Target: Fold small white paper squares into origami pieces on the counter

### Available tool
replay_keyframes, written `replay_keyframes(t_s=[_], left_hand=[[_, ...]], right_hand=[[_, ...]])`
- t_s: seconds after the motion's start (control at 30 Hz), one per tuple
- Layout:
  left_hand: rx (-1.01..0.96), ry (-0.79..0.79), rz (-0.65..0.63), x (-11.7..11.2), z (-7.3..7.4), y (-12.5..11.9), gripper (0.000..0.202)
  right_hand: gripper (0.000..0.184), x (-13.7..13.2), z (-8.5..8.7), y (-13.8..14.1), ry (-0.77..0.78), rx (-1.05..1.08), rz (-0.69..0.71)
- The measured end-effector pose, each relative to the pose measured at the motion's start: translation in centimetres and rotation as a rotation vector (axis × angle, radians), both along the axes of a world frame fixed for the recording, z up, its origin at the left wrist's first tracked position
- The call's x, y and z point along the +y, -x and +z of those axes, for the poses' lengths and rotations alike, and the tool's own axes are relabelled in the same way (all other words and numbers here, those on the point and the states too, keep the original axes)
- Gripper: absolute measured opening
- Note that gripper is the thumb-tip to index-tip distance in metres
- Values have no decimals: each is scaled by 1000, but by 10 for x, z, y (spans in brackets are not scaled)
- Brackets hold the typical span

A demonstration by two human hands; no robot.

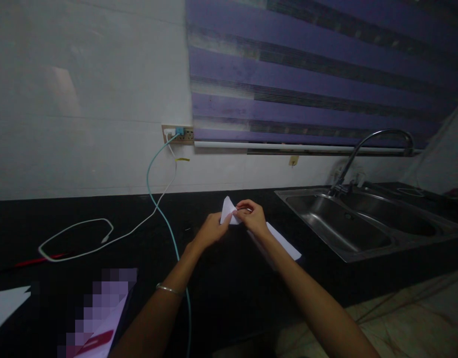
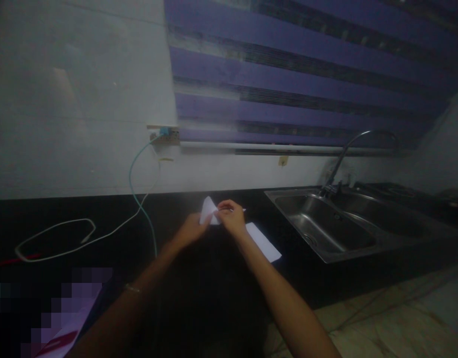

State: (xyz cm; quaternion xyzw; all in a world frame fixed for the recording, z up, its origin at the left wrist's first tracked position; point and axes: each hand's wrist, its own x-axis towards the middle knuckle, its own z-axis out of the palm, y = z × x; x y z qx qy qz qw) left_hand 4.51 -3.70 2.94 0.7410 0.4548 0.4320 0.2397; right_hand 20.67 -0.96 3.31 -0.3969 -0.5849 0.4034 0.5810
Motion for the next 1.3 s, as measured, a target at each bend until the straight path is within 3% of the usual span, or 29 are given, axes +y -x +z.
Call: replay_keyframes(t_s=[0.17,0.3,0.63,0.9,1.3], left_hand=[[-54,141,-53,6,-4,6,57],[-66,166,-64,8,-5,8,59],[-93,208,-26,12,-10,7,61],[-19,236,-227,5,-4,6,63],[-38,226,-226,7,-8,1,69]], right_hand=[[18,-8,5,1,-117,-68,-32],[13,-10,4,2,-222,-135,-80],[15,-6,1,3,-159,-107,-67],[20,-9,12,-1,-102,-47,-2],[20,-10,0,2,-322,-342,-89]])
